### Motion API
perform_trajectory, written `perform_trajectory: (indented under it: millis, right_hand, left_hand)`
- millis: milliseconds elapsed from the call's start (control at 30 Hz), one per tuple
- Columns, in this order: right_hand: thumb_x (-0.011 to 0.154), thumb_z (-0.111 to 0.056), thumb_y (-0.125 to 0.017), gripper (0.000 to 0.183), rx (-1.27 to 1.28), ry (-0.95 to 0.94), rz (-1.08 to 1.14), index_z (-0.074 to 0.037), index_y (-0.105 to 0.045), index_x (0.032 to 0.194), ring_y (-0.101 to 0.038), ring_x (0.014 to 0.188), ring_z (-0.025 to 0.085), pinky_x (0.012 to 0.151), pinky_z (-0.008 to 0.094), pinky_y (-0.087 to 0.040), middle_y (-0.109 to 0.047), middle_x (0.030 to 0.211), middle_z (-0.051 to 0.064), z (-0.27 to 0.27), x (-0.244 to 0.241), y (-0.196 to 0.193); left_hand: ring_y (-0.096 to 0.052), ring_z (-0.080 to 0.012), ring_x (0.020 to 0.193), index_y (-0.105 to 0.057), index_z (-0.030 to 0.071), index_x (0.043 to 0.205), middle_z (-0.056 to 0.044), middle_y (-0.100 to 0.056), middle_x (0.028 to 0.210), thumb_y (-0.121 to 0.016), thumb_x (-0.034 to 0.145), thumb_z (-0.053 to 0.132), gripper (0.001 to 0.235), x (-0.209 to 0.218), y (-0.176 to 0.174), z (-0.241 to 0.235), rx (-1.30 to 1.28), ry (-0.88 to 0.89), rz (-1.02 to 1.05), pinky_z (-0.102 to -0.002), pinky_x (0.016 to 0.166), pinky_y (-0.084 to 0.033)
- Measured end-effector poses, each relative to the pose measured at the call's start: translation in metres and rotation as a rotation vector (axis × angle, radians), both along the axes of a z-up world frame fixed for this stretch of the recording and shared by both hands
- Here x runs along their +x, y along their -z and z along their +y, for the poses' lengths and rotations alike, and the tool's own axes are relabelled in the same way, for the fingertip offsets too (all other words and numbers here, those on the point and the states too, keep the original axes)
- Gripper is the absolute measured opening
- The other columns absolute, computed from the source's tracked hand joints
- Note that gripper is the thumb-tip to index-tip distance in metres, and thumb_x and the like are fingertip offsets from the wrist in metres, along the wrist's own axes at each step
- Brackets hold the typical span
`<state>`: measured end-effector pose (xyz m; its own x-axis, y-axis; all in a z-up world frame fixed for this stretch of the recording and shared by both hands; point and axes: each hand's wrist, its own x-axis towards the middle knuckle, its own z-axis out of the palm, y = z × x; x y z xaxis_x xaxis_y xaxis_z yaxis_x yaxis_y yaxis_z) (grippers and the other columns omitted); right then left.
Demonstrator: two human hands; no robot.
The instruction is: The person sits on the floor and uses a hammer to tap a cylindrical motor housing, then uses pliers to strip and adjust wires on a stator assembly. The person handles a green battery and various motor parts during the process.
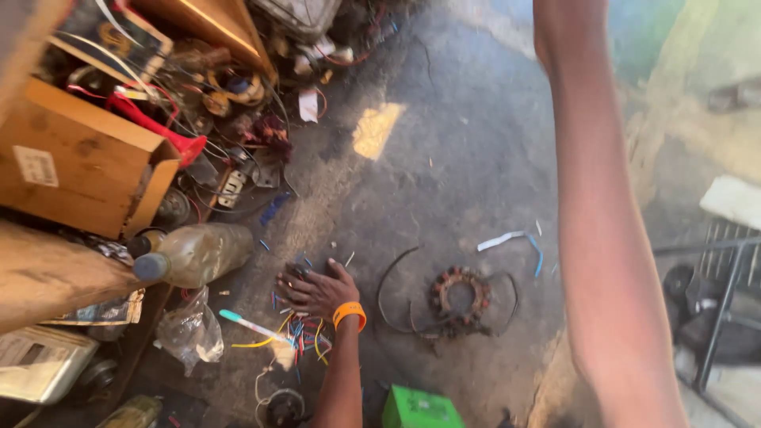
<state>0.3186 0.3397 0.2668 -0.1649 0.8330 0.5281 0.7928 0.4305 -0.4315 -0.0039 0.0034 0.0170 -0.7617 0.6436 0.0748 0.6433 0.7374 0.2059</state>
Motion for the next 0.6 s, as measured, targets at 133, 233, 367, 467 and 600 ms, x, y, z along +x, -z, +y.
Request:
perform_trajectory:
  millis: [133,233,367,467,600]
  right_hand:
    - [0.099,-0.016,-0.074,0.037,-0.251,0.061,-0.047,0.002,-0.066,0.131,-0.065,0.12,0.04,0.102,0.047,-0.049,-0.07,0.129,0.022,-0.105,0.05,0.078]
    - [0.093,-0.04,-0.075,0.06,-0.769,0.395,0.199,-0.001,-0.06,0.135,-0.068,0.113,0.028,0.094,0.04,-0.053,-0.068,0.127,0.017,-0.211,0.094,0.138]
    - [0.086,-0.054,-0.076,0.074,-0.993,0.55,0.127,-0.001,-0.059,0.136,-0.066,0.111,0.034,0.093,0.044,-0.052,-0.069,0.121,0.022,-0.299,0.118,0.198]
    - [0.08,-0.058,-0.083,0.085,-1.006,0.388,-0.011,0.0,-0.058,0.137,-0.064,0.116,0.039,0.097,0.047,-0.05,-0.066,0.122,0.025,-0.345,0.099,0.222]
    - [0.07,-0.047,-0.089,0.093,-0.882,0.318,-0.126,0.001,-0.051,0.14,-0.061,0.11,0.047,0.092,0.052,-0.05,-0.065,0.114,0.028,-0.396,0.074,0.238]
  left_hand:
    - [-0.018,-0.0472,0.156,-0.027,-0.005,0.159,-0.029,-0.021,0.167,-0.057,0.097,0.051,0.089,0.004,0.007,-0.003,-0.001,0.037,-0.01,-0.071,0.119,-0.017]
    - [-0.018,-0.0479,0.153,-0.027,0.0,0.161,-0.026,-0.021,0.165,-0.06,0.097,0.053,0.089,0.003,0.015,-0.007,-0.022,0.002,-0.006,-0.074,0.113,-0.016]
    - [-0.017,-0.0469,0.157,-0.024,0.0,0.162,-0.026,-0.019,0.168,-0.06,0.097,0.053,0.091,0.004,0.019,-0.004,0.067,0.023,-0.01,-0.074,0.12,-0.014]
    - [-0.016,-0.0475,0.154,-0.024,0.003,0.161,-0.024,-0.02,0.167,-0.061,0.095,0.055,0.092,0.003,0.023,-0.01,0.025,-0.017,0.034,-0.076,0.117,-0.01]
    - [-0.017,-0.0481,0.153,-0.025,0.003,0.16,-0.024,-0.021,0.165,-0.062,0.094,0.055,0.091,0.005,0.034,-0.01,0.071,-0.005,0.077,-0.076,0.118,-0.008]
